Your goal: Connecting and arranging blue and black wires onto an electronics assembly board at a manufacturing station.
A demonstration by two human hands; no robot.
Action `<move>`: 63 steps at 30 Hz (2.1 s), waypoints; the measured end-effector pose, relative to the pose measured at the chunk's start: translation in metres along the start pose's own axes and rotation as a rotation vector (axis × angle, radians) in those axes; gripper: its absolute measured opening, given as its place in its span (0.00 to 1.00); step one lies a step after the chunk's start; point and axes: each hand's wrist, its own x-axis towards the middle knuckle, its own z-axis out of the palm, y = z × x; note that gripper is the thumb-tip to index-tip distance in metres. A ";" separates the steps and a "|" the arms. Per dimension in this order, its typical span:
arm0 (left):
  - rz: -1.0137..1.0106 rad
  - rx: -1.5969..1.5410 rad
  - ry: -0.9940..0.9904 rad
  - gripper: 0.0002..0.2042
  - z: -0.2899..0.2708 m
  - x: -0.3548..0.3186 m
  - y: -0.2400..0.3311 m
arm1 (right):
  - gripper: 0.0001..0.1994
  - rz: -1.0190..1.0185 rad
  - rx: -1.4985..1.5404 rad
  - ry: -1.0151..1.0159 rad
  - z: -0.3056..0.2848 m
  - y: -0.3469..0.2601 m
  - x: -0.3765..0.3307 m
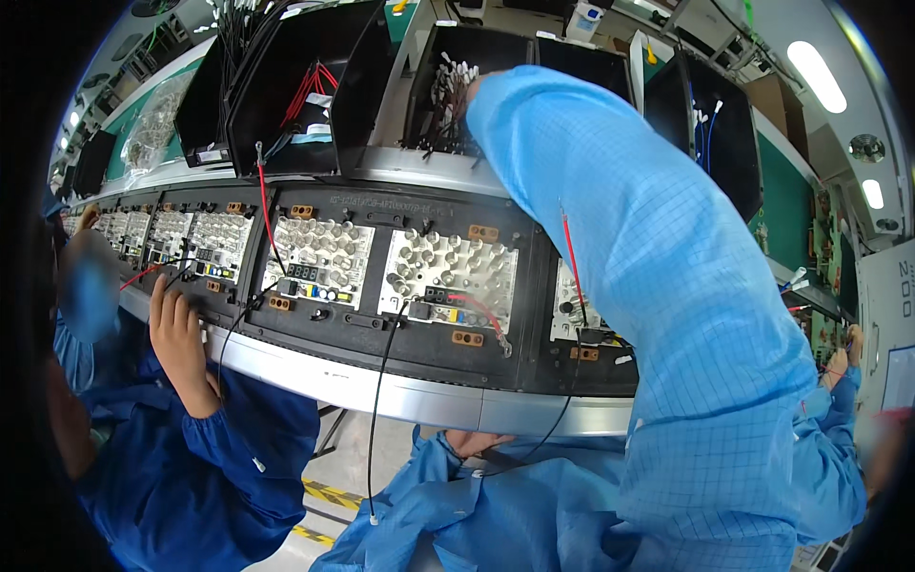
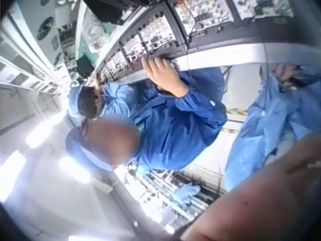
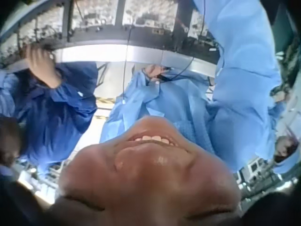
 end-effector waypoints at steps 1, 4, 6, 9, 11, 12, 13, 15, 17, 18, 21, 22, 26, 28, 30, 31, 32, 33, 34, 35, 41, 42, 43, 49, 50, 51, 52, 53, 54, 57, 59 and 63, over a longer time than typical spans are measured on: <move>0.048 -0.048 0.067 0.26 -0.005 -0.007 -0.004 | 0.16 0.233 0.082 0.477 0.012 -0.017 0.055; 0.158 -0.157 0.174 0.28 -0.008 -0.026 -0.019 | 0.13 0.376 -0.139 1.227 0.061 -0.059 0.090; 0.195 -0.187 0.217 0.29 -0.001 -0.032 -0.023 | 0.11 -0.273 -0.777 0.641 0.073 -0.084 0.030; 0.178 -0.146 0.429 0.37 0.039 -0.016 -0.007 | 0.15 -0.228 -0.687 0.665 0.038 -0.073 -0.025; 0.163 -0.104 0.377 0.37 0.035 -0.017 -0.009 | 0.19 -0.229 -0.600 0.647 0.038 -0.078 -0.052; 0.156 -0.070 0.328 0.37 0.029 -0.020 -0.012 | 0.19 -0.236 -0.602 0.642 0.045 -0.083 -0.062; 0.142 -0.025 0.274 0.37 0.023 -0.019 -0.009 | 0.20 -0.285 -0.583 0.677 0.045 -0.083 -0.072; 0.123 0.062 0.167 0.37 0.012 -0.015 -0.007 | 0.21 -0.391 -0.518 0.680 0.036 -0.088 -0.088; 0.099 0.014 0.129 0.35 0.001 -0.013 -0.012 | 0.20 -0.405 -0.346 0.647 0.031 -0.084 -0.100; 0.080 -0.037 0.093 0.32 -0.005 -0.013 -0.014 | 0.19 -0.424 -0.175 0.606 0.031 -0.083 -0.106; 0.011 -0.163 -0.006 0.26 -0.017 -0.008 -0.004 | 0.12 -0.460 0.078 0.440 0.019 -0.072 -0.096; 0.002 -0.221 -0.040 0.23 -0.014 -0.010 -0.008 | 0.10 -0.474 0.104 0.464 0.026 -0.076 -0.098; 0.070 -0.044 -0.124 0.17 -0.003 -0.014 -0.019 | 0.17 -0.659 0.150 0.608 0.029 -0.076 -0.126; 0.045 -0.028 -0.175 0.14 -0.012 -0.005 -0.020 | 0.15 -0.781 0.169 0.767 -0.002 -0.062 -0.110; 0.105 -0.078 -0.128 0.12 -0.016 -0.019 -0.032 | 0.08 -0.745 0.328 0.674 0.028 -0.104 -0.163; 0.063 -0.086 -0.096 0.11 -0.012 -0.019 -0.031 | 0.09 -0.902 0.584 0.630 0.024 -0.097 -0.174; 0.041 -0.068 -0.110 0.11 -0.011 -0.017 -0.028 | 0.09 -0.930 0.347 0.819 0.011 -0.089 -0.191; 0.036 -0.006 -0.060 0.11 -0.010 -0.014 -0.024 | 0.09 -0.929 0.407 0.870 -0.003 -0.079 -0.209; 0.048 0.041 0.002 0.10 -0.010 -0.018 -0.027 | 0.09 -0.933 0.476 0.894 -0.001 -0.083 -0.242; 0.042 0.029 -0.066 0.11 -0.003 -0.019 -0.031 | 0.09 -1.109 0.558 0.711 -0.001 -0.075 -0.274; -0.265 0.875 -0.178 0.14 0.054 -0.033 -0.066 | 0.08 -1.003 0.448 0.989 0.120 -0.056 -0.501; -0.320 0.893 -0.189 0.14 0.078 -0.030 -0.070 | 0.08 -0.984 0.473 1.032 0.140 -0.027 -0.539; -0.234 1.070 -0.217 0.14 0.091 -0.040 -0.080 | 0.11 -1.065 0.483 1.053 0.160 -0.006 -0.533; 0.418 1.636 -0.147 0.11 0.221 -0.119 -0.106 | 0.12 -1.042 0.777 0.785 0.344 0.038 -0.584; 0.446 1.600 -0.067 0.13 0.238 -0.124 -0.104 | 0.11 -1.015 0.770 0.828 0.368 0.048 -0.587; 0.448 1.601 -0.058 0.13 0.252 -0.126 -0.104 | 0.10 -0.979 0.840 0.749 0.390 0.055 -0.590; 0.573 1.635 -0.115 0.13 0.265 -0.126 -0.104 | 0.09 -0.941 0.908 0.674 0.405 0.060 -0.589; 0.703 1.663 -0.158 0.13 0.272 -0.126 -0.106 | 0.09 -0.908 0.841 0.712 0.418 0.058 -0.579; 0.704 1.665 -0.138 0.13 0.277 -0.125 -0.107 | 0.08 -0.875 0.772 0.751 0.429 0.054 -0.570; 0.626 1.988 -0.057 0.12 0.277 -0.129 -0.120 | 0.08 -0.973 0.618 0.727 0.442 0.055 -0.553; 0.674 2.088 0.047 0.10 0.271 -0.130 -0.123 | 0.09 -1.009 0.643 0.708 0.444 0.054 -0.547; 0.618 2.153 0.276 0.09 0.265 -0.135 -0.144 | 0.11 -1.113 0.588 0.756 0.445 0.049 -0.533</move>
